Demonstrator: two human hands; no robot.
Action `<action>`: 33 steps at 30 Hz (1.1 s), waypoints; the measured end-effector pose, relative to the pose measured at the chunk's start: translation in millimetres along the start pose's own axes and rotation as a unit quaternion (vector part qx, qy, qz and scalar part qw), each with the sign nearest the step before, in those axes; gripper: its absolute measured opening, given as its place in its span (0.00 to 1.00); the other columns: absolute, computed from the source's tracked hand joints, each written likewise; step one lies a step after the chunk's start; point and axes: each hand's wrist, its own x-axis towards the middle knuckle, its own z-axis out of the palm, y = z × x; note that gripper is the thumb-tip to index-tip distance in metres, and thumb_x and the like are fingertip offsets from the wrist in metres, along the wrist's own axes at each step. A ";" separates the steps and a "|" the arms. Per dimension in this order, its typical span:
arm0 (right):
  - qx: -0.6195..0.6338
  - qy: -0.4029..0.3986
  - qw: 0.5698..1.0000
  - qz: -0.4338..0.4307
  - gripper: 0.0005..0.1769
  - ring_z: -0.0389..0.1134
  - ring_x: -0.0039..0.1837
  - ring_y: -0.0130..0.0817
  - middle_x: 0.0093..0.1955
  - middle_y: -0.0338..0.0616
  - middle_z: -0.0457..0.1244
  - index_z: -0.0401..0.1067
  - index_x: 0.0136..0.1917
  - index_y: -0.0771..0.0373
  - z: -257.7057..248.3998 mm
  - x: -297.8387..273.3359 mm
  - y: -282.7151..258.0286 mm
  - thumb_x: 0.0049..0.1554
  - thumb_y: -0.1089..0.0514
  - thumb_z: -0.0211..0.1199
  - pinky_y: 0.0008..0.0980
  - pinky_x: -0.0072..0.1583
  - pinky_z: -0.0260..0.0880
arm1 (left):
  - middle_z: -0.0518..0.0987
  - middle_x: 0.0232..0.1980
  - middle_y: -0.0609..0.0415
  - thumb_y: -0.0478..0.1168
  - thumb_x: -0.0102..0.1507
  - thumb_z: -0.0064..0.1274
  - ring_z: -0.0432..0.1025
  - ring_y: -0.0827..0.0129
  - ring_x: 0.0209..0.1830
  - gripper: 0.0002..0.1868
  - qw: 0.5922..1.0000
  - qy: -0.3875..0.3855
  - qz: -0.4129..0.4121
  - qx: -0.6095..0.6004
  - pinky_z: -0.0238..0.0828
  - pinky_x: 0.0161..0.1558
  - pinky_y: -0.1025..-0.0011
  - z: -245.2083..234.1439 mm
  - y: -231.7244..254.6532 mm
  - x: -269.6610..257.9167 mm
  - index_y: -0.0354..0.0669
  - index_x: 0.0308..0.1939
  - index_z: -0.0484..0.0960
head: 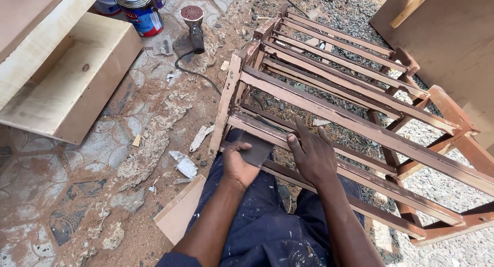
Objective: Sanding the surfaces of a wooden furniture frame using a piece of sandpaper to smooth it.
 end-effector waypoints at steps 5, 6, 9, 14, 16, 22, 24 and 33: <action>-0.017 0.003 1.000 -0.007 0.46 0.65 0.70 0.53 0.62 0.54 0.69 0.51 0.82 0.62 5.0 5.3 3.0 0.65 0.30 0.29 0.54 0.81 0.40 | 0.81 0.58 0.42 0.28 0.46 0.42 0.74 0.51 0.62 0.33 1.000 -0.017 0.020 -0.005 0.68 0.67 0.51 -31.3 7.7 36.6 0.42 0.55 0.83; -0.025 0.002 1.000 0.000 0.47 0.66 0.69 0.52 0.61 0.51 0.70 0.50 0.83 0.61 6.5 7.1 4.4 0.64 0.28 0.29 0.52 0.80 0.43 | 0.81 0.58 0.44 0.26 0.46 0.41 0.73 0.52 0.62 0.34 1.000 -0.007 0.002 0.014 0.68 0.68 0.52 -18.4 -6.6 23.1 0.44 0.56 0.82; -0.016 0.011 1.000 -0.001 0.47 0.66 0.69 0.55 0.61 0.54 0.70 0.50 0.83 0.63 3.2 5.8 -3.0 0.64 0.29 0.31 0.53 0.80 0.43 | 0.81 0.56 0.44 0.24 0.47 0.43 0.73 0.52 0.63 0.32 1.000 -0.008 -0.002 0.023 0.66 0.68 0.53 44.7 -28.7 -29.6 0.37 0.55 0.81; -0.005 0.007 1.000 0.004 0.47 0.66 0.69 0.54 0.60 0.53 0.70 0.48 0.83 0.64 0.8 5.9 -2.4 0.64 0.31 0.32 0.52 0.81 0.43 | 0.81 0.60 0.45 0.27 0.51 0.46 0.72 0.54 0.65 0.29 0.996 0.033 0.075 0.030 0.66 0.70 0.53 -8.6 16.7 5.9 0.45 0.57 0.80; -0.010 -0.001 1.000 0.005 0.47 0.66 0.69 0.54 0.60 0.53 0.70 0.49 0.83 0.64 5.4 5.0 -0.1 0.64 0.31 0.32 0.52 0.81 0.43 | 0.80 0.61 0.44 0.27 0.52 0.47 0.72 0.54 0.65 0.29 0.994 0.030 0.103 0.022 0.67 0.69 0.54 -2.1 7.3 -10.3 0.43 0.58 0.80; -0.011 0.019 1.000 0.003 0.46 0.67 0.67 0.56 0.59 0.51 0.71 0.49 0.83 0.63 5.3 5.4 4.6 0.65 0.31 0.33 0.51 0.80 0.46 | 0.80 0.60 0.41 0.24 0.53 0.46 0.73 0.51 0.63 0.32 0.995 0.017 0.065 0.068 0.67 0.67 0.51 48.6 -20.5 -61.6 0.42 0.63 0.77; -0.004 0.016 1.000 0.004 0.46 0.68 0.66 0.54 0.58 0.50 0.71 0.49 0.83 0.63 4.1 5.3 4.5 0.64 0.30 0.33 0.50 0.80 0.47 | 0.78 0.63 0.47 0.30 0.60 0.47 0.71 0.56 0.63 0.28 0.986 -0.004 0.151 0.068 0.67 0.67 0.53 22.4 4.3 -29.0 0.50 0.65 0.75; -0.017 0.000 1.000 0.018 0.47 0.68 0.66 0.59 0.60 0.54 0.70 0.47 0.84 0.61 0.2 4.1 1.4 0.63 0.29 0.33 0.52 0.78 0.51 | 0.72 0.64 0.50 0.27 0.59 0.44 0.67 0.60 0.64 0.39 0.983 -0.003 0.144 0.112 0.62 0.70 0.52 60.1 -6.9 -69.3 0.44 0.77 0.60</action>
